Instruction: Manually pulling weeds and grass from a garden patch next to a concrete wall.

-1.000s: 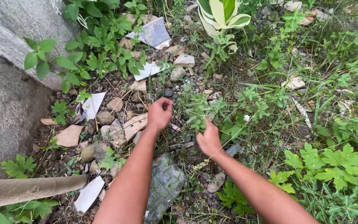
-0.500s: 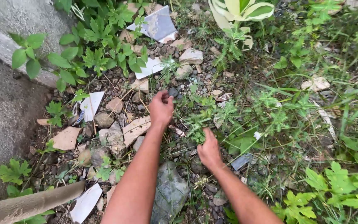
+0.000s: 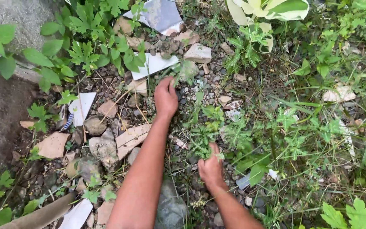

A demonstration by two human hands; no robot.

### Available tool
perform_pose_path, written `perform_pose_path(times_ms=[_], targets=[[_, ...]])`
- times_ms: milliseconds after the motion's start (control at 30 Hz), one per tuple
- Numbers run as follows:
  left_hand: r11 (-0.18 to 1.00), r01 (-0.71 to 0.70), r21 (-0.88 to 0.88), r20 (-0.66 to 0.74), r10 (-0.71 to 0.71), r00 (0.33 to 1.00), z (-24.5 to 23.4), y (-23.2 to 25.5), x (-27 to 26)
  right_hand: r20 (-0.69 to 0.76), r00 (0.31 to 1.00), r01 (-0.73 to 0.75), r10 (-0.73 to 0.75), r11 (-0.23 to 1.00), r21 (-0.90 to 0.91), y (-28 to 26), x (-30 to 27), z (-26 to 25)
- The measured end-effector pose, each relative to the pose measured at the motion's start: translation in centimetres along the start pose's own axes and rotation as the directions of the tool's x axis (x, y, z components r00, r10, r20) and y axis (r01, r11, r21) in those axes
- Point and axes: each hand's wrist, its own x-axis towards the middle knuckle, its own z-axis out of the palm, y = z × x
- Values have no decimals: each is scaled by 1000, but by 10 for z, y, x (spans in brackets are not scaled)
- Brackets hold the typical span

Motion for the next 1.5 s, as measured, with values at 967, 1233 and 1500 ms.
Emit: perform_pose_path(times_ms=[967,1233,1500], targets=[[984,4,-176,542,94,835,-114,88,-128,-434,868,365,-242,903,225,14,-31,-1],[991,-125,50,735,49,676,-44,54,-127,-444,874,323,-198,919,226,4,-5,-29],[824,-376,423,792,-134,596,-32,91,-148,-238,902,399,-360,906,139,-7,-40,-64]])
